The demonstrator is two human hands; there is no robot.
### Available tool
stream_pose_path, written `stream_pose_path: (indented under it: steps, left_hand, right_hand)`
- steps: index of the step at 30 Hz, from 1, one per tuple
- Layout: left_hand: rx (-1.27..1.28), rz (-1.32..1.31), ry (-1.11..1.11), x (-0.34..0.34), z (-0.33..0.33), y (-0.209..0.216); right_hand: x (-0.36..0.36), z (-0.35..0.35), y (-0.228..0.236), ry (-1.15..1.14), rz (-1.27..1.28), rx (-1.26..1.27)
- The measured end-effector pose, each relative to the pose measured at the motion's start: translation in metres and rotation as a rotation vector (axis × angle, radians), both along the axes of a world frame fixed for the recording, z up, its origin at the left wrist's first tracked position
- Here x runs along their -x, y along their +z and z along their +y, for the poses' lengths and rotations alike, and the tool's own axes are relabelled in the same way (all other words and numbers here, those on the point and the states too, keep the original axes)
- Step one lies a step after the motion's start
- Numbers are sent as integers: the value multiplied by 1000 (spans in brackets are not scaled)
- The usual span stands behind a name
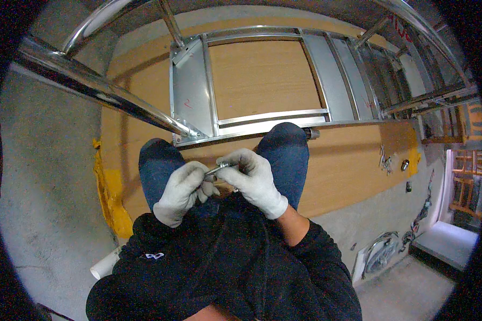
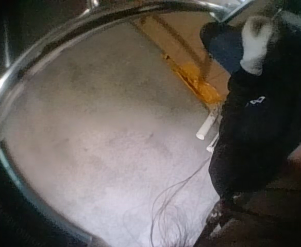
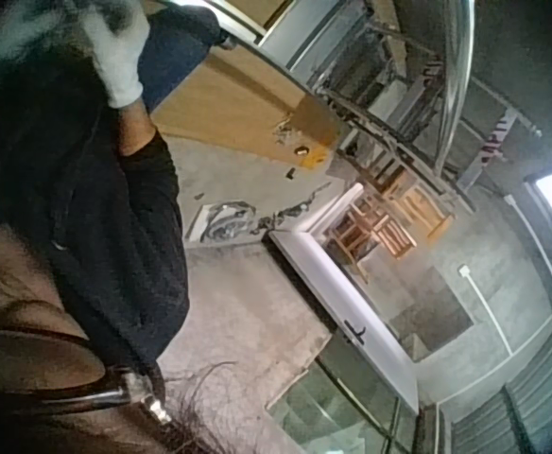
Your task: The person assembles a metal frame by inserting bolts and tightening them with a wrench. They handle metal bars, bolts, and nuts, securing the components together.
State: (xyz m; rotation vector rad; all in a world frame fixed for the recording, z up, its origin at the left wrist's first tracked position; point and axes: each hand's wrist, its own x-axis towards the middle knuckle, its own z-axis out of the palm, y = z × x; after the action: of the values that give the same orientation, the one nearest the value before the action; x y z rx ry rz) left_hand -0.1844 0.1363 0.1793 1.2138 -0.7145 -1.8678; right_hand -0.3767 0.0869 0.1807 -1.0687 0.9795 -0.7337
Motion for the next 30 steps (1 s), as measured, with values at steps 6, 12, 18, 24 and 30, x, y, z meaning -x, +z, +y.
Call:
stream_pose_path:
  steps: [6, 12, 18, 24, 30]
  left_hand:
    - [585, -472, 166, 7, 0, -15]
    - [25, 13, -6, -2, 1, -9]
    - [460, -320, 236, 9, 2, -13]
    - [6, -72, -9, -5, 3, -5]
    - [410, -321, 227, 13, 4, -8]
  right_hand:
    - [-1, 0, 4, 47, 7, -41]
    - [-1, 2, 3, 33, -14, 24]
    - [-3, 4, 2, 38, -1, 46]
    - [-2, 4, 4, 18, -48, 13]
    - [0, 3, 0, 27, -48, 27]
